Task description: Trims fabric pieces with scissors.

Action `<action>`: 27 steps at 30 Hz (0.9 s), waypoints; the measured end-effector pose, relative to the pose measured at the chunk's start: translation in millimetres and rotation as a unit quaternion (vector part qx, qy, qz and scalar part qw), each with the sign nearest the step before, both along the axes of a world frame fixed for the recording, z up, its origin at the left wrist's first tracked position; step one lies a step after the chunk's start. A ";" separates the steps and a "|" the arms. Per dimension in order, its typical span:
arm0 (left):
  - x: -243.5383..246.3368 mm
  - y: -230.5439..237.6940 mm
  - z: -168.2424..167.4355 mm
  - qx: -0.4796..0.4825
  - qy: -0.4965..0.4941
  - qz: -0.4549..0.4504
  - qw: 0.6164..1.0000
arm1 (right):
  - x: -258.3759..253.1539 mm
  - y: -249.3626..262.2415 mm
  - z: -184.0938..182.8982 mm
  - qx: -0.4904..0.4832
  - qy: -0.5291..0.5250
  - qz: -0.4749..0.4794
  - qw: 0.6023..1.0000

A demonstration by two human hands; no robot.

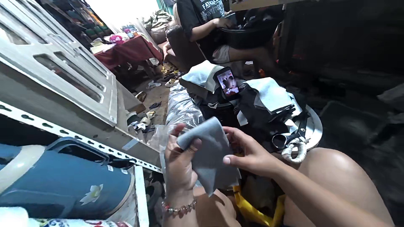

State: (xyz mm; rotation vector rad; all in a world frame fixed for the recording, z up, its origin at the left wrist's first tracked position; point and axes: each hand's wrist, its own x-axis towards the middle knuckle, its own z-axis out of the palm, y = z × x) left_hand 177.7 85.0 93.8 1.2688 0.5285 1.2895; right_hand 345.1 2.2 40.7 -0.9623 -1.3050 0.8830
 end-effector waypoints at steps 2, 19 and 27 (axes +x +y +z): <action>-1.9 -3.5 -8.7 0.017 0.026 -0.067 0.997 | 2.1 -4.9 9.5 0.029 0.030 -0.008 0.999; 11.2 -18.3 -78.4 0.100 0.022 -0.072 0.992 | 32.5 -58.2 -1.2 -0.151 0.086 -0.255 0.951; 2.4 0.4 -64.3 0.172 0.069 -0.038 0.982 | 69.2 -108.1 -33.4 -0.322 0.383 -0.379 0.779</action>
